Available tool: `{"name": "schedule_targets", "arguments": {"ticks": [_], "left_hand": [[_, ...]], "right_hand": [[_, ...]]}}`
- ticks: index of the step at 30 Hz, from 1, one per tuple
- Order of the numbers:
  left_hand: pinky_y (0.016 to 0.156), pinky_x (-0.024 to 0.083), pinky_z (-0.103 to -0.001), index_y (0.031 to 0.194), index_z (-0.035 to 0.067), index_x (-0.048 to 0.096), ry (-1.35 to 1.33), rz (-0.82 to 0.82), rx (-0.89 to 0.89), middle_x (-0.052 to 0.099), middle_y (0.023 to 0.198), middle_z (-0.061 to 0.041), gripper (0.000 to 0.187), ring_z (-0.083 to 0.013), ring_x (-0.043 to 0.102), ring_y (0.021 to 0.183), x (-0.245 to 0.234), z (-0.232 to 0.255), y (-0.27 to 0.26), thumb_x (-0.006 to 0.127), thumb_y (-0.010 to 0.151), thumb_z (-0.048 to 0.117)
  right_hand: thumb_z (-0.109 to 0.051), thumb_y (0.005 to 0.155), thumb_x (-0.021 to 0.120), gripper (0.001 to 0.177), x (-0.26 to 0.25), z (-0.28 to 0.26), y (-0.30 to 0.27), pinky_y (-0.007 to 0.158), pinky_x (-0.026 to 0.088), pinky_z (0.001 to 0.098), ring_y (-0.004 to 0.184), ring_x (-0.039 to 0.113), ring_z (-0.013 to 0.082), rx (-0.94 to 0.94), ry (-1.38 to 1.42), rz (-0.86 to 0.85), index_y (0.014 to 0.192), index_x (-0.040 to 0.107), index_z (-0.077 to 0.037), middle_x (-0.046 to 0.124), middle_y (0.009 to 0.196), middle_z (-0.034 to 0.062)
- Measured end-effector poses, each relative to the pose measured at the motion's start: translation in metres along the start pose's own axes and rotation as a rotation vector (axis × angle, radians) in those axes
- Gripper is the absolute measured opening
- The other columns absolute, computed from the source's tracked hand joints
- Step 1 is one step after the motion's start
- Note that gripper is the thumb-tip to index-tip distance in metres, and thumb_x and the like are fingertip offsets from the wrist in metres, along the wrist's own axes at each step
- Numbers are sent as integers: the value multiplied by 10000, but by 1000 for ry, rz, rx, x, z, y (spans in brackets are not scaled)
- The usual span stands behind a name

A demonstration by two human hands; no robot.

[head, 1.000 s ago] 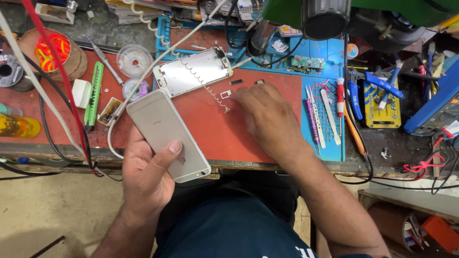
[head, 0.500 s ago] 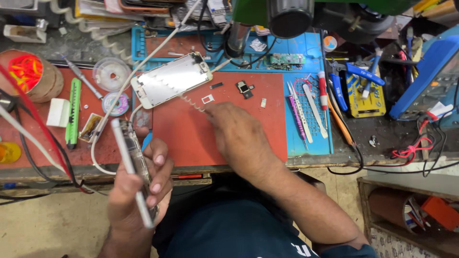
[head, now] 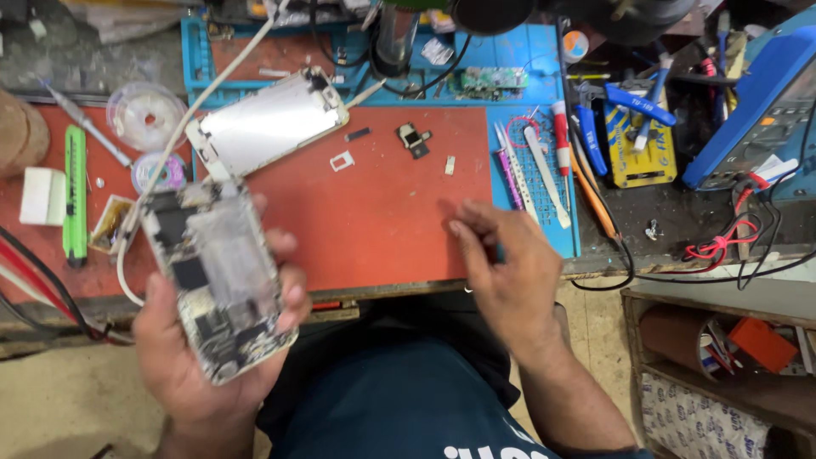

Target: The person disassembles a smartphone by removing the back cover and using a screwdriver and tweezers to detach internal components. They carefully unscrew and lift parts from the motherboard area, placing them on the workbench.

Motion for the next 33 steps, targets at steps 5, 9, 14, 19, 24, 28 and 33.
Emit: {"name": "schedule_targets", "arguments": {"ticks": [5, 9, 14, 19, 24, 28, 33], "left_hand": [[1040, 503, -585, 1635, 27, 324, 126, 74, -75, 507, 1524, -295, 683, -411, 589, 1237, 0, -14, 10, 414, 1119, 465], [1119, 461, -651, 1623, 40, 321, 95, 81, -191, 510, 1554, -229, 644, -407, 552, 1347, 2, -16, 14, 498, 1060, 297], [1019, 555, -649, 1525, 32, 316, 353, 111, -231, 565, 1357, -204, 637, -347, 637, 1232, 1, -18, 12, 579, 946, 10], [940, 595, -467, 1516, -18, 389, 751, -50, -177, 636, 1276, -168, 546, -232, 672, 1102, 12, -8, 25, 594, 1012, 23], [745, 543, -298, 1405, 62, 610, 1757, -239, 3, 696, 1034, -129, 538, -214, 695, 853, 34, 14, 51, 721, 883, 131], [752, 552, -334, 1309, 113, 673, 1832, -376, -77, 720, 1004, -109, 462, -251, 718, 873, 43, 14, 77, 737, 857, 180], [905, 505, -449, 1261, 79, 702, 2098, -555, 238, 708, 1128, -115, 433, -343, 618, 1070, 48, 4, 84, 740, 848, 202]], "right_hand": [[-65, 904, 817, 264, 2, 7, 1, 681, 575, 285, 777, 706, 164, -42, -53, -73, 1150, 722, -51, 743, 930, 58], [-59, 855, 837, 272, 3, 7, 9, 621, 541, 321, 695, 643, 187, -86, -104, -153, 1108, 737, -54, 668, 784, 72], [-50, 941, 807, 265, -3, 14, 27, 732, 554, 336, 857, 687, 177, -214, -111, -97, 1179, 691, -35, 732, 945, 47], [-33, 912, 835, 193, -9, 25, 23, 730, 552, 301, 821, 675, 174, -186, -141, -42, 1089, 756, -34, 740, 946, 71], [5, 999, 777, 96, -32, 58, 14, 757, 540, 190, 818, 652, 52, 117, 221, 135, 1088, 740, 6, 750, 993, 51], [-15, 1006, 761, 121, -49, 79, 13, 792, 545, 159, 872, 671, 21, 235, 450, 224, 1112, 705, -26, 746, 1007, 15], [-15, 993, 796, 115, -67, 82, 13, 675, 487, 171, 749, 606, 21, 203, 44, 175, 1104, 769, -1, 737, 905, 27]]}}
Point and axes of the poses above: each hand's wrist, its own y-axis towards the middle knuckle, its own x-axis out of the palm, z = x × y, the point moved 2 cm from there along y, towards the middle knuckle
